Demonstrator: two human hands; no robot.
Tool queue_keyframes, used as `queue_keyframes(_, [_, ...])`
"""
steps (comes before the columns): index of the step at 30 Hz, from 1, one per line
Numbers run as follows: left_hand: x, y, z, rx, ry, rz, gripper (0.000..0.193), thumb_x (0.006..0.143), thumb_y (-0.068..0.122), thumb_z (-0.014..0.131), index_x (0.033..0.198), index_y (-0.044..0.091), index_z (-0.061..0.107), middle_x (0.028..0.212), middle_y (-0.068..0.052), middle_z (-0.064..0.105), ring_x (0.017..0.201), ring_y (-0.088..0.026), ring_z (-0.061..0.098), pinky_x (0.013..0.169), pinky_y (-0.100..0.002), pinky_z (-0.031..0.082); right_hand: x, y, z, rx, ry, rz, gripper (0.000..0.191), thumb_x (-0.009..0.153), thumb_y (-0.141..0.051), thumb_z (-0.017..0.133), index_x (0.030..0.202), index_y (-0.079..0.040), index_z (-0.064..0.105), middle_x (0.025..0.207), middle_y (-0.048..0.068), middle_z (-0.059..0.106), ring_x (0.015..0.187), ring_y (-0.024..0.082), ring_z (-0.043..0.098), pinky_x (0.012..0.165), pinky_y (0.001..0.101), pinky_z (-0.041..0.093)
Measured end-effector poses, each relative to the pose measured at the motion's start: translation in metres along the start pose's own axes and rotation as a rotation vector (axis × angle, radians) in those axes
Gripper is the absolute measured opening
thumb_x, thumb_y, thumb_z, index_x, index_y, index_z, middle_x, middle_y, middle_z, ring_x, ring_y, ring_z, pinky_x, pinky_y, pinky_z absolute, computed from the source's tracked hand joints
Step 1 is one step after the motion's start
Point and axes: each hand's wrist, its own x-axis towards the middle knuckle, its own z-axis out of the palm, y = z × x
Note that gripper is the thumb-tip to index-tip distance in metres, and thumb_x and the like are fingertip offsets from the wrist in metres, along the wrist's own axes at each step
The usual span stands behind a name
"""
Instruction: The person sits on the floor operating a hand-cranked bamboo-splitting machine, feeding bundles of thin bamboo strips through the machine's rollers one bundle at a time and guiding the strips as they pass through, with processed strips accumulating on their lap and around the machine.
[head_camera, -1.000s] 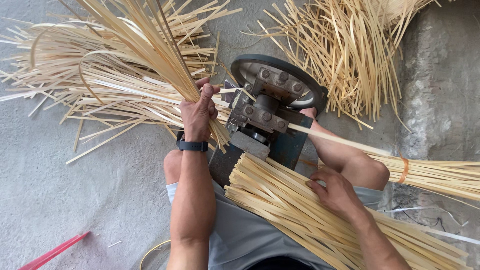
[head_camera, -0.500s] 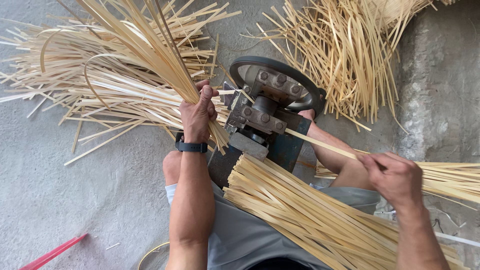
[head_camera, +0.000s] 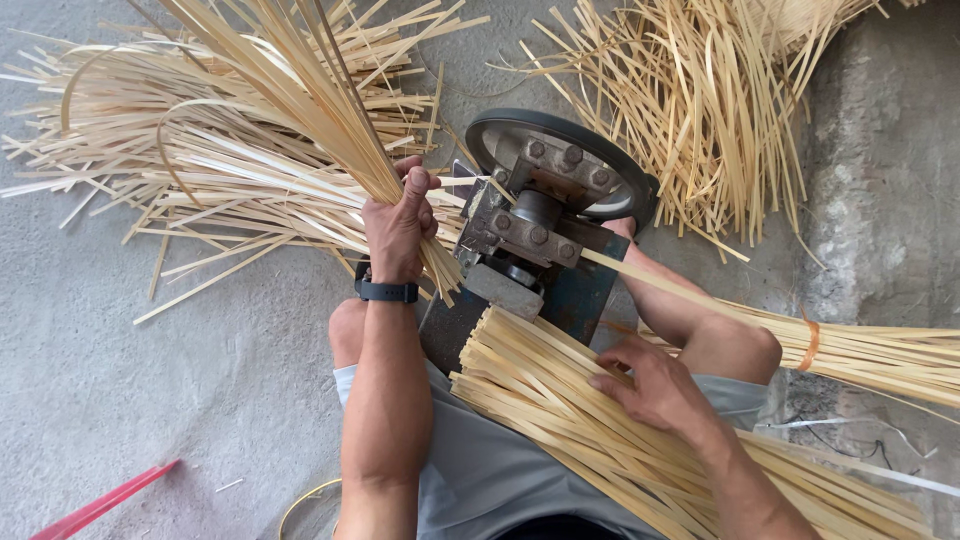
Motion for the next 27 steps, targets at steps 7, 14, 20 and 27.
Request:
queue_keyframes(7, [-0.004, 0.002, 0.003, 0.011, -0.008, 0.002, 0.062, 0.084, 0.041, 0.082, 0.125, -0.003, 0.064, 0.091, -0.012, 0.072, 0.054, -0.006, 0.054, 0.043, -0.021, 0.047, -0.022, 0.049, 0.013, 0.119, 0.382, -0.31, 0.012, 0.078, -0.012, 0.081, 0.089, -0.006, 0.079, 0.091, 0.005, 0.078, 0.083, 0.018, 0.074, 0.073, 0.0318, 0.06])
queue_keyframes(14, [-0.003, 0.001, 0.003, -0.005, -0.002, -0.007, 0.062, 0.084, 0.04, 0.083, 0.125, -0.002, 0.064, 0.091, -0.012, 0.072, 0.054, -0.006, 0.054, 0.043, -0.021, 0.047, -0.028, 0.07, -0.05, 0.167, 0.481, -0.157, 0.005, 0.091, -0.012, 0.077, 0.092, -0.008, 0.079, 0.089, 0.006, 0.077, 0.075, 0.013, 0.073, 0.061, 0.0262, 0.062])
queue_keyframes(20, [-0.001, 0.0, 0.005, -0.019, -0.003, -0.021, 0.062, 0.084, 0.039, 0.083, 0.126, -0.002, 0.063, 0.091, -0.012, 0.072, 0.053, -0.006, 0.053, 0.043, -0.021, 0.047, 0.019, 0.042, -0.065, -0.147, 0.459, -0.239, 0.012, 0.09, -0.017, 0.078, 0.096, -0.007, 0.081, 0.078, 0.009, 0.076, 0.058, 0.018, 0.068, 0.054, 0.029, 0.055])
queue_keyframes(27, [-0.003, 0.002, 0.004, 0.076, 0.001, 0.018, 0.065, 0.084, 0.038, 0.083, 0.13, -0.002, 0.061, 0.094, -0.01, 0.075, 0.053, -0.005, 0.053, 0.042, -0.021, 0.046, 0.034, -0.007, -0.027, -0.323, 0.659, -0.634, 0.014, 0.089, -0.015, 0.076, 0.1, -0.006, 0.078, 0.102, 0.012, 0.075, 0.097, 0.027, 0.072, 0.088, 0.0445, 0.057])
